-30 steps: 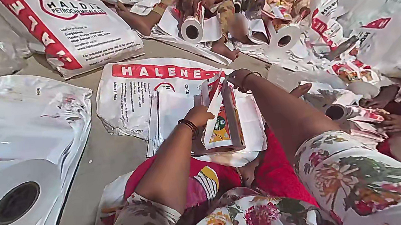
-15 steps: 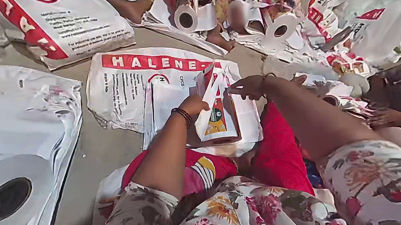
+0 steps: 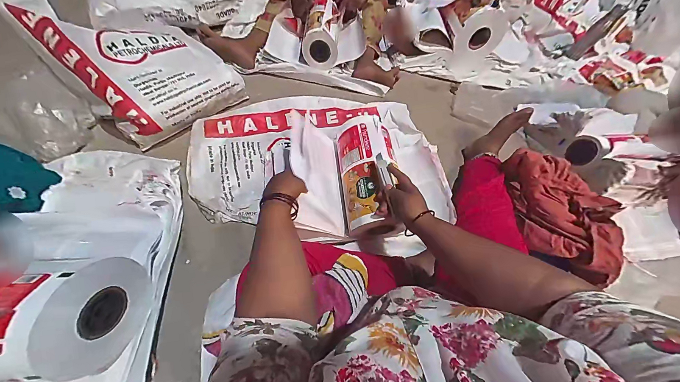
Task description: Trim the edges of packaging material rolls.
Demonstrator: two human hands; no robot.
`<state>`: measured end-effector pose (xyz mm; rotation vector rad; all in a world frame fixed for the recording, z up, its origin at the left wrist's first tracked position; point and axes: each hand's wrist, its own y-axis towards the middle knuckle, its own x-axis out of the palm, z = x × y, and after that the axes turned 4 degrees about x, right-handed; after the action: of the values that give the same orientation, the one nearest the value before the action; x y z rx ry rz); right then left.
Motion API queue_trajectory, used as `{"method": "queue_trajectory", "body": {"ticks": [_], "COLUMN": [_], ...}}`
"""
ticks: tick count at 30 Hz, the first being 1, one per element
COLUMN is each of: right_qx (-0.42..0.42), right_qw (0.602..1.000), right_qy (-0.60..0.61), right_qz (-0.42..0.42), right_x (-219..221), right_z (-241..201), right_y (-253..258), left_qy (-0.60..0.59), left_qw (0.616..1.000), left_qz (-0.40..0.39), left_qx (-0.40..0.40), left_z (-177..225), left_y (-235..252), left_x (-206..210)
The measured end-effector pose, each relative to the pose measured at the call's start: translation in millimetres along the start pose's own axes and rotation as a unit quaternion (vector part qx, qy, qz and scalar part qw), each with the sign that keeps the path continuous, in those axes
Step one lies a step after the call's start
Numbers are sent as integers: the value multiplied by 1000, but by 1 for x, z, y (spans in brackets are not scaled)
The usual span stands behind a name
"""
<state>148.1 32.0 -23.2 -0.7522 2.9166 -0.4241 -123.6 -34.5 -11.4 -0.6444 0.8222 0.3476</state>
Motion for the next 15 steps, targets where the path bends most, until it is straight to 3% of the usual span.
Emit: {"method": "queue_trajectory", "body": {"ticks": [4, 7, 9, 11, 13, 15], "right_qx": [22, 40, 35, 36, 51, 67], "right_qw": [999, 996, 995, 994, 991, 992], "right_qy": [38, 82, 88, 99, 120, 107], "right_qz": [-4, -18, -28, -34, -34, -24], "right_x": [-15, -21, -21, -21, -21, -21], "right_z": [-1, 3, 6, 7, 1, -5], "right_y": [-1, 1, 1, -1, -4, -2], "left_qy": [78, 95, 63, 48, 5, 3], "left_qw": [993, 982, 985, 981, 961, 936], "left_qz": [-26, 78, 150, 156, 98, 34], "left_qx": [-89, -143, -53, 104, 257, 351], "left_z": [-34, -23, -10, 13, 35, 49], "left_y": [10, 6, 7, 3, 2, -4], "left_x": [17, 29, 34, 44, 64, 82]}}
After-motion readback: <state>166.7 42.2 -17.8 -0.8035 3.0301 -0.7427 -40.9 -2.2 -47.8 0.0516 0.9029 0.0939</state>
